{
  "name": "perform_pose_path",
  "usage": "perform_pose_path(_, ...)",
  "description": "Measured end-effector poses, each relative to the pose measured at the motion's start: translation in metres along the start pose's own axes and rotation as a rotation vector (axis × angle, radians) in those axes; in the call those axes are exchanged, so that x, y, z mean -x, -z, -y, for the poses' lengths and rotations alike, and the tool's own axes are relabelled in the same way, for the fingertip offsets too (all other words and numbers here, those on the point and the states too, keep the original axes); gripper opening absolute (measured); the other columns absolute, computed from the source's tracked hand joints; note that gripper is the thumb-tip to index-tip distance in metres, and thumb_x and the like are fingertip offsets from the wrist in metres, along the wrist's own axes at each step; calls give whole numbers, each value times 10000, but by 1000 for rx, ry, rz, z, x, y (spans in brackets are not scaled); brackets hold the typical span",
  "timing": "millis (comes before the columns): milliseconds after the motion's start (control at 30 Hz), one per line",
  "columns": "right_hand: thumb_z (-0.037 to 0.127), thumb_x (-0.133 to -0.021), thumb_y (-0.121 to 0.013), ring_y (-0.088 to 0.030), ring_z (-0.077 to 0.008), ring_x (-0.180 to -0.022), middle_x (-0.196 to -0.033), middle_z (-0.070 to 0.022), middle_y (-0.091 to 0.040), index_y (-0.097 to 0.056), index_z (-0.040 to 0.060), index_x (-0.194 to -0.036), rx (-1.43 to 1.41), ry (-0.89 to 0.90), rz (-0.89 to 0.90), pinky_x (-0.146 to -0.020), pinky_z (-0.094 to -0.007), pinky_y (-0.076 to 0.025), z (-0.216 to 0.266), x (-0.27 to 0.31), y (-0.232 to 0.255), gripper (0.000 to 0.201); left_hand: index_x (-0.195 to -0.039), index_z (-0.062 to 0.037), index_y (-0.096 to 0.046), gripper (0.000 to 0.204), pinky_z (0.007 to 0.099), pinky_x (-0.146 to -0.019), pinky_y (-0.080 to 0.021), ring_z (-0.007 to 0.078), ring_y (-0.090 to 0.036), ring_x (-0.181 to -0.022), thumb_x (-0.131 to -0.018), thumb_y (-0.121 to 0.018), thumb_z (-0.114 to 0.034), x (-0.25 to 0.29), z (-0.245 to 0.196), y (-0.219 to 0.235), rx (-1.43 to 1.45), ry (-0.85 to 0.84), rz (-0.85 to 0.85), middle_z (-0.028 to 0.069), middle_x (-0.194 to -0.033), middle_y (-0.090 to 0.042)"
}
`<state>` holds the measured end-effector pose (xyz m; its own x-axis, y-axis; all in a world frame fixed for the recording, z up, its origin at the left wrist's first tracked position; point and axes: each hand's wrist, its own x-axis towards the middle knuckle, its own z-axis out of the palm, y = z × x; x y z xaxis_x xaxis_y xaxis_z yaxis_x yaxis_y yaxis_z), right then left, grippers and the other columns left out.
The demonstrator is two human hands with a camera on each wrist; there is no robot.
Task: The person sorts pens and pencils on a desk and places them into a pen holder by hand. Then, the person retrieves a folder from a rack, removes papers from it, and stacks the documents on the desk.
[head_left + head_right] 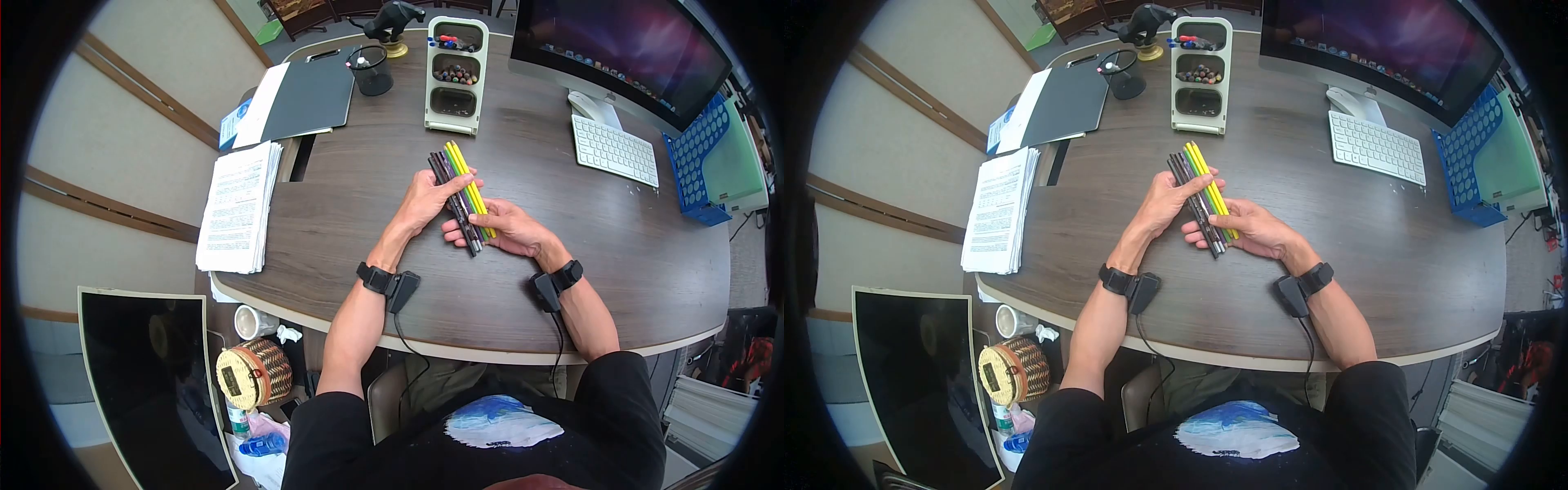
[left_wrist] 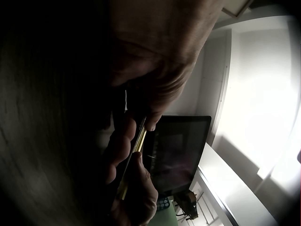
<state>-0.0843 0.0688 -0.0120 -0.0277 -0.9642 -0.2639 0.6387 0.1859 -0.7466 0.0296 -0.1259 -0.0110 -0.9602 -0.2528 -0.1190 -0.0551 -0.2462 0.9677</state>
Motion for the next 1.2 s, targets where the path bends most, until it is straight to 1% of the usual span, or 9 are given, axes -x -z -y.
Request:
perform_pose_path(167,94,-1154,-521,-712,-370,-1283,-1406,-348,-647,-371,-91,-1562,5,11,9,-1135,-442,-608,-1,0,0,473,-1380,57,-683,496,381,-1021,-624,258,-771,-1161,-1071,-746,-326,0,3,0,23,-36,4,220,-1217,-785)
perform_pose_path(200,94,-1154,-521,-712,-370,-1283,-1406,-348,-647,-371,-91,-1562,4,11,9,-1135,-442,-608,-1,0,0,473,-1380,57,-683,496,381,-1021,-624,258,-771,-1161,-1071,-746,-326,-1,3,0,23,-35,4,220,-1217,-785)
perform_pose_path(267,93,-1153,-523,-711,-372,-1283,-1404,-348,-647,-373,-86,-1562,-9,6,10,-1135,-443,-608,-1,0,1,471,-1373,63,-683,506,385,-1010,-629,263,-774,-1158,-1070,-748,-338,-2,2,0,27,18,-7,229,-1206,-783)
perform_pose_path(700,91,-1150,-533,-715,-370,-1276,-1406,-348,-648,-390,-88,-1554,-9,9,1,-1133,-445,-610,-1,-1,0,465,-1346,67,-700,506,381,-998,-630,261,-782,-1123,-1067,-751,-352,-3,4,1,31,-5,-12,236,-1187,-789)
perform_pose_path(900,93,-1153,-523,-715,-367,-1276,-1411,-345,-647,-416,-95,-1545,-12,10,4,-1135,-446,-609,-2,-1,1,448,-1321,64,-717,486,366,-956,-641,243,-795,-1065,-1057,-767,-341,-2,2,0,19,13,-40,222,-1161,-799)
perform_pose_path(967,96,-1154,-521,-714,-368,-1278,-1412,-344,-647,-421,-93,-1544,-16,12,5,-1134,-446,-609,-1,-1,0,445,-1302,61,-728,472,360,-930,-645,226,-798,-1018,-1057,-768,-341,-2,2,0,2,14,-43,209,-1147,-805)
perform_pose_path(1200,97,-1153,-521,-700,-368,-1300,-1427,-341,-634,-408,-86,-1568,-5,9,18,-1144,-449,-602,0,0,-1,467,-1302,45,-733,465,340,-871,-646,201,-793,-989,-1056,-770,-347,-3,4,1,-9,8,-31,191,-1160,-806)
